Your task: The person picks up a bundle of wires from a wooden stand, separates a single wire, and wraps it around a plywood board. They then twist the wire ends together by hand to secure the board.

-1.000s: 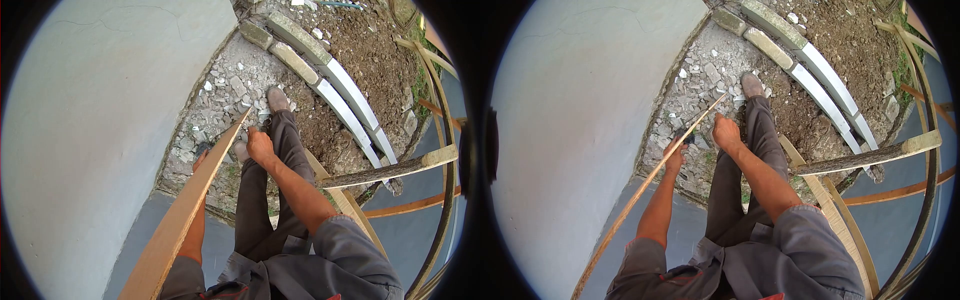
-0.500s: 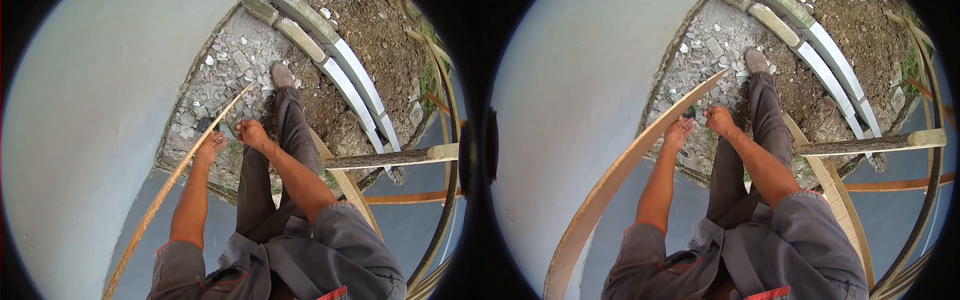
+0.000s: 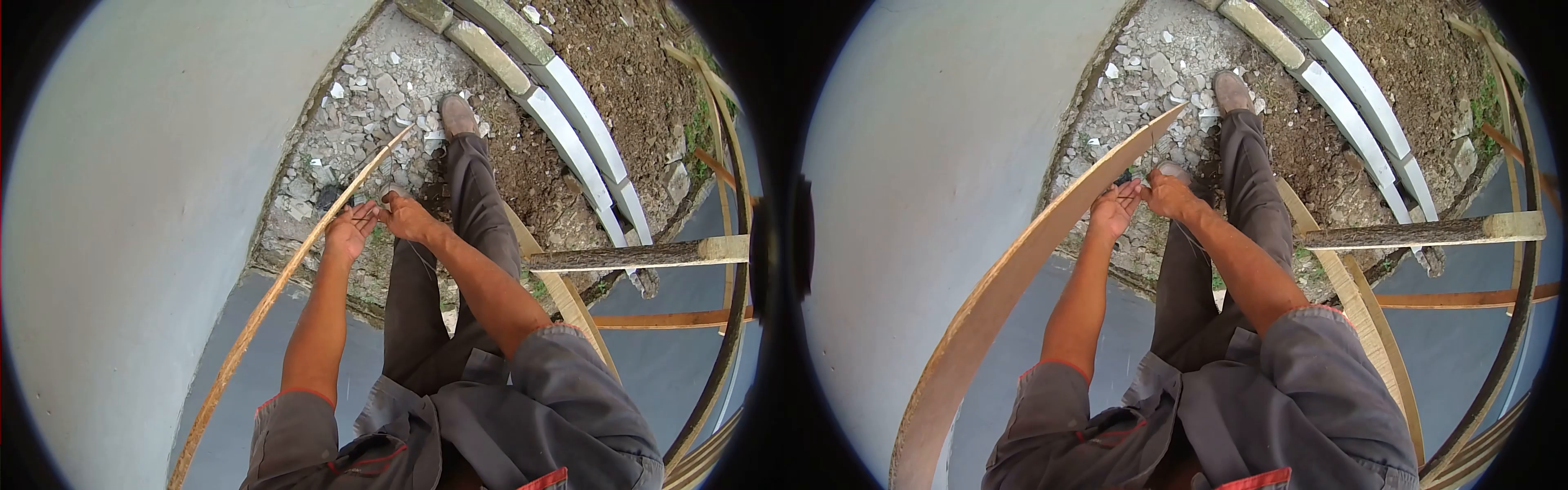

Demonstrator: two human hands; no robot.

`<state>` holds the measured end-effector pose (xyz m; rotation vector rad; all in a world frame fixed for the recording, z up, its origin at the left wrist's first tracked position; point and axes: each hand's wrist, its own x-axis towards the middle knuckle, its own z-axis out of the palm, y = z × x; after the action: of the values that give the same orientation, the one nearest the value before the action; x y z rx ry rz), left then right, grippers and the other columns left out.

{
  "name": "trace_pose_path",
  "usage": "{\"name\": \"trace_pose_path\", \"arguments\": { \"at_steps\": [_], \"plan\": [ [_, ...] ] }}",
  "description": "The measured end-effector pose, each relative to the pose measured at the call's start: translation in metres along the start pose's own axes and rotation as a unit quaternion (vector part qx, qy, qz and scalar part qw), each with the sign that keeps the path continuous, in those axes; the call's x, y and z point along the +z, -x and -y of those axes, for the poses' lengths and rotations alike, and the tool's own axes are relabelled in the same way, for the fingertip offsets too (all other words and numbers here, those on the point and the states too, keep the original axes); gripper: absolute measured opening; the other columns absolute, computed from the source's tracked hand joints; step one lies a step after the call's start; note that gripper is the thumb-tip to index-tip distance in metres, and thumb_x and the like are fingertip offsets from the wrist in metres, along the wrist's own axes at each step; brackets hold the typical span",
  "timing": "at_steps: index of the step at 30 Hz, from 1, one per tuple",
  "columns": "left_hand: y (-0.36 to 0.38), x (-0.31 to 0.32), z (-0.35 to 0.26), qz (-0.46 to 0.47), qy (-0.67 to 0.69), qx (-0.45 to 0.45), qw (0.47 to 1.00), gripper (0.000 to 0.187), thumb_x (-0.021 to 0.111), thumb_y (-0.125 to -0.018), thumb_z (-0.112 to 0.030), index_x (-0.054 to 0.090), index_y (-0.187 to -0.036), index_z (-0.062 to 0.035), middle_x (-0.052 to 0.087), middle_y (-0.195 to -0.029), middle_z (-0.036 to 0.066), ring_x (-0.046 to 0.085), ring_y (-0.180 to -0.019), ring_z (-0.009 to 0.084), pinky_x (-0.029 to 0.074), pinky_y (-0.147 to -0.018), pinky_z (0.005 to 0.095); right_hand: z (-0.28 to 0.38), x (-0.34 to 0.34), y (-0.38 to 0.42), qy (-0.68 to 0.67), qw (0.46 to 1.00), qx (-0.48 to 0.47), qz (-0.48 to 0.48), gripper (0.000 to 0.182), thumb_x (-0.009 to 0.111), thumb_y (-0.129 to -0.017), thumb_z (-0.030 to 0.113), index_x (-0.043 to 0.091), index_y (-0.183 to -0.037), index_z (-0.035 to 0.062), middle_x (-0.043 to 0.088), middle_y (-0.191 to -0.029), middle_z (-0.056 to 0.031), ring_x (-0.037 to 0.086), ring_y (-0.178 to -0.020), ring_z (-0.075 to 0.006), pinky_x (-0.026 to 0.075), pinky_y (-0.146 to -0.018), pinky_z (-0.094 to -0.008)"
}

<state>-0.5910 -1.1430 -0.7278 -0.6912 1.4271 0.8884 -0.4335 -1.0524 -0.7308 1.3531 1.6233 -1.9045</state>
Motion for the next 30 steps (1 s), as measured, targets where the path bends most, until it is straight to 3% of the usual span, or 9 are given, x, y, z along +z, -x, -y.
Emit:
{"name": "trace_pose_path", "arguments": {
  "at_steps": [2,5,6,8,12,17,21,27,30],
  "plan": [
    [0.003,-0.001,-0.001,0.014,-0.024,0.004,1.0,0.044,0.034,-0.107,-0.029,0.044,-0.128,0.0083,0.057,-0.13,0.021,0.057,-0.12,0.0333,0.051,-0.099,0.0424,-0.003,0.004,0.003,0.04,0.997,-0.069,0.007,0.05,0.062,-0.091,0.029,0.046,-0.121,-0.0086,0.064,-0.097,-0.0317,0.061,-0.1,-0.0467,0.049,-0.084,-0.0471],
    [0.004,-0.006,-0.003,0.035,-0.047,-0.02,0.998,0.046,0.038,-0.106,-0.03,0.044,-0.132,0.0072,0.054,-0.136,0.02,0.056,-0.122,0.0331,0.048,-0.1,0.0438,-0.007,0.009,0.001,0.087,0.99,-0.114,0.017,0.044,0.056,-0.091,0.023,0.042,-0.118,-0.0092,0.065,-0.1,-0.0299,0.064,-0.099,-0.0435,0.051,-0.084,-0.0483],
    [0.002,-0.008,-0.002,0.046,-0.053,-0.018,0.997,0.047,0.038,-0.105,-0.032,0.044,-0.133,0.006,0.054,-0.137,0.019,0.056,-0.121,0.0323,0.046,-0.1,0.0445,-0.002,0.009,0.003,0.086,0.989,-0.115,0.016,0.044,0.056,-0.091,0.023,0.042,-0.118,-0.0092,0.065,-0.1,-0.0299,0.064,-0.099,-0.0435,0.051,-0.084,-0.0483],
    [-0.001,-0.01,-0.001,0.056,-0.058,-0.015,0.997,0.048,0.038,-0.105,-0.033,0.044,-0.134,0.0047,0.054,-0.137,0.018,0.056,-0.12,0.0316,0.045,-0.1,0.0452,0.015,0.008,0.008,0.145,0.988,-0.01,0.049,0.04,0.051,-0.093,0.02,0.042,-0.119,-0.0081,0.066,-0.103,-0.0287,0.065,-0.101,-0.0411,0.051,-0.084,-0.0481],
    [-0.005,-0.015,-0.002,0.098,-0.057,-0.005,0.994,0.049,0.043,-0.103,-0.037,0.046,-0.134,0.0012,0.055,-0.137,0.015,0.055,-0.119,0.0274,0.042,-0.101,0.0436,0.023,0.009,0.004,0.162,0.985,0.004,0.054,0.034,0.048,-0.093,0.016,0.045,-0.117,-0.0068,0.066,-0.105,-0.027,0.065,-0.101,-0.0387,0.052,-0.084,-0.0472],
    [-0.025,-0.029,0.012,0.196,0.006,0.048,0.979,0.048,0.058,-0.097,-0.028,0.048,-0.137,-0.003,0.056,-0.137,0.01,0.055,-0.119,0.0239,0.041,-0.101,0.0421,0.006,0.019,-0.012,0.186,0.976,-0.098,0.061,0.035,0.044,-0.094,0.017,0.052,-0.117,-0.0078,0.067,-0.11,-0.0226,0.066,-0.101,-0.0372,0.053,-0.086,-0.0464],
    [-0.049,-0.015,0.025,0.227,0.01,0.052,0.973,0.046,0.063,-0.094,-0.019,0.051,-0.136,-0.0031,0.056,-0.138,0.009,0.052,-0.127,0.0262,0.038,-0.108,0.0405,0.016,0.015,-0.004,0.19,0.98,-0.036,0.044,0.039,0.041,-0.094,0.017,0.049,-0.124,-0.0077,0.067,-0.108,-0.023,0.066,-0.101,-0.0387,0.053,-0.084,-0.0482],
    [-0.03,0.029,0.015,0.144,-0.018,0.02,0.989,0.03,0.061,-0.094,-0.011,0.06,-0.12,0.0035,0.063,-0.126,0.015,0.058,-0.119,0.0267,0.044,-0.106,0.039,0.013,0.011,0.001,0.212,0.976,-0.034,0.04,0.037,0.041,-0.095,0.019,0.05,-0.119,-0.0076,0.068,-0.105,-0.0226,0.068,-0.095,-0.0378,0.054,-0.078,-0.0481],
    [-0.034,0.03,0.01,0.13,-0.039,0.039,0.99,0.025,0.061,-0.094,-0.013,0.063,-0.113,0.0031,0.067,-0.118,0.017,0.063,-0.109,0.0268,0.047,-0.101,0.0362,0.017,0.014,0.013,0.162,0.986,0.009,-0.033,0.025,0.045,-0.093,0.016,0.053,-0.107,-0.0027,0.069,-0.098,-0.0224,0.068,-0.087,-0.0397,0.053,-0.075,-0.0495]
  ]
}}
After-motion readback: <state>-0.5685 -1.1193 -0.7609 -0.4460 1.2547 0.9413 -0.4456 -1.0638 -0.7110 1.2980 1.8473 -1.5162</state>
